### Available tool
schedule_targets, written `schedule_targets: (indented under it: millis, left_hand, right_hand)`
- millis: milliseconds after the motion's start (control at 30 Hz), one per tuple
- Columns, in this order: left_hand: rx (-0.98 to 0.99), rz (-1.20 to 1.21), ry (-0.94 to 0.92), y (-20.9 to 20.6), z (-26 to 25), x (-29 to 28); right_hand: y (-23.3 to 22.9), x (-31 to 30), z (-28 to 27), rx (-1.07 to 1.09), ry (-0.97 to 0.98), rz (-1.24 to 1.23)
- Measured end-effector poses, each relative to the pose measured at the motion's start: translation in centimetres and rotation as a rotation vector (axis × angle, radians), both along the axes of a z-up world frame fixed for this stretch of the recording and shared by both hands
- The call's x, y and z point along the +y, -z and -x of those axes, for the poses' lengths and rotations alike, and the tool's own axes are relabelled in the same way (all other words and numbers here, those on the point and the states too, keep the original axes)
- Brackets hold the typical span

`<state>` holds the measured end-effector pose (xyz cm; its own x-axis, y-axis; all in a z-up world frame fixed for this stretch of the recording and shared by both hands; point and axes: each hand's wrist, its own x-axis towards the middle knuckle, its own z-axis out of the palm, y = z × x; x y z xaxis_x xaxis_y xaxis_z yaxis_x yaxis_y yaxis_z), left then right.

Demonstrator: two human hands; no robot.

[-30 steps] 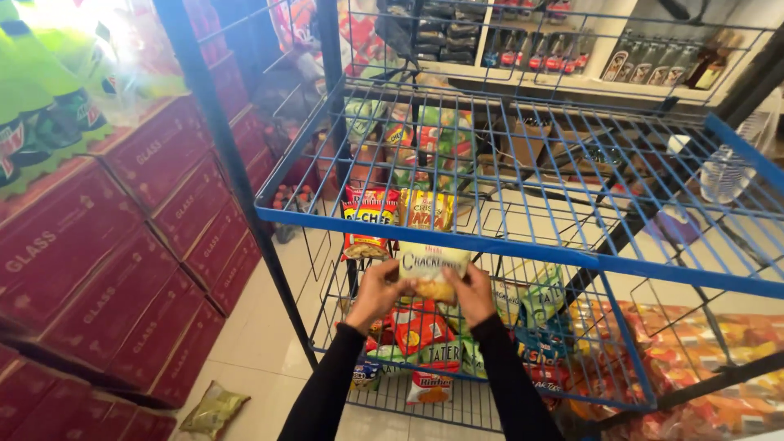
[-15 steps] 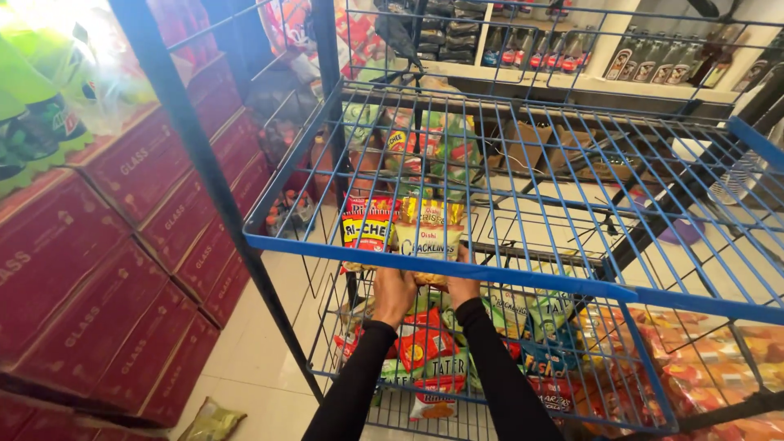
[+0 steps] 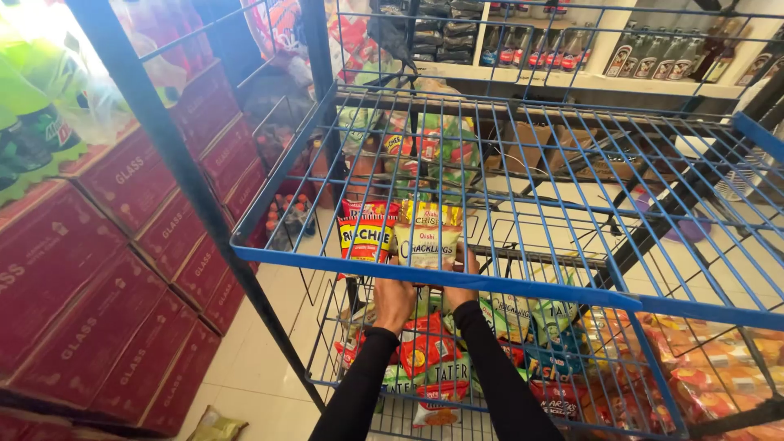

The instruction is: Stocking and organizing snack bags from a large sack onto a metal display rack.

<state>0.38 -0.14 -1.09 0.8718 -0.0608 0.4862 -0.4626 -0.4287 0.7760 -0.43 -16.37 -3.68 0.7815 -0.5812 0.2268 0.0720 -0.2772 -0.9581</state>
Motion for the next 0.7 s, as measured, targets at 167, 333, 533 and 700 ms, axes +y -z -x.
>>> schedule_targets:
  millis: [167, 333, 533, 700]
  left_hand:
    - [0.082, -0.129, -0.039, -2.1, 0.8, 0.2]
    - [0.156, -0.136, -0.041, -2.3, 0.8, -0.1]
    - [0.122, -0.015, -0.005, -2.1, 1.3, 0.3]
    - [-0.191, -0.077, -0.141, -2.2, 1.2, 3.6]
  right_hand:
    - [3.9, -2.1, -1.8, -0.174, -0.083, -0.014]
    - [3.4, -2.4, -2.4, -0.199, -0.234, -0.172]
    - [3.9, -2.7, -2.4, -0.16, -0.176, 0.071]
    - [0.0, -0.8, 0.1, -0.045, -0.238, -0.333]
